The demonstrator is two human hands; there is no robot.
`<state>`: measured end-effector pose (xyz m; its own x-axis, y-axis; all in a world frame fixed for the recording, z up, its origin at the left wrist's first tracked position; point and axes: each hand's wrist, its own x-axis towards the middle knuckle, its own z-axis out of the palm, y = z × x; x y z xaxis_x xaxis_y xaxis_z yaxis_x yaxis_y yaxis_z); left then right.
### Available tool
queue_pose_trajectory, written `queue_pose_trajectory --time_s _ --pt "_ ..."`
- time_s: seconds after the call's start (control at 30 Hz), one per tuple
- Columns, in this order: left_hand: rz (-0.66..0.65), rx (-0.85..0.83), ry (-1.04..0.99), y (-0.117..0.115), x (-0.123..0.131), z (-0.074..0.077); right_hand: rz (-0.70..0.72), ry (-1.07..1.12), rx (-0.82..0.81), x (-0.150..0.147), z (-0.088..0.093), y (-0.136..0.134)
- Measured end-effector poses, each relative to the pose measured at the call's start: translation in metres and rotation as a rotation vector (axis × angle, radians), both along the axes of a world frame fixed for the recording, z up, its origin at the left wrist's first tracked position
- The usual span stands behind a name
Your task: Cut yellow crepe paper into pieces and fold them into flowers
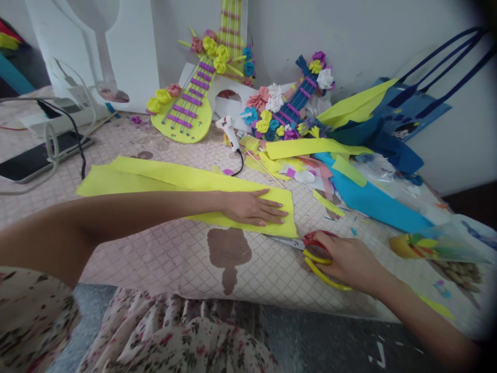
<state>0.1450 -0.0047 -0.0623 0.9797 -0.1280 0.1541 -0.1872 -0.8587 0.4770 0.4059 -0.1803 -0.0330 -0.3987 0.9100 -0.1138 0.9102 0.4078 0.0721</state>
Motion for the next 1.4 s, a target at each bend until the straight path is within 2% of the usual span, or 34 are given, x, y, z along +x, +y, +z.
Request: queue_pose_trajectory --time_s 0.23,0.53,0.8,1.17,1.4 --pt "0.009 0.019 0.015 -0.001 0.000 0.001 -0.052 0.030 -0.001 -0.013 0.007 0.003" --pt "0.004 0.026 0.020 0.000 0.000 0.000 -0.036 0.042 0.028 -0.023 0.005 0.011" --pt "-0.004 0.051 0.064 -0.001 0.000 0.001 0.022 -0.003 0.024 -0.017 0.004 0.008" --pt "0.011 0.036 0.026 -0.002 0.000 0.001 -0.053 0.028 -0.011 -0.027 0.010 0.007" --pt "0.002 0.086 0.110 -0.002 0.000 0.002 -0.065 0.051 -0.028 -0.036 0.010 0.010"
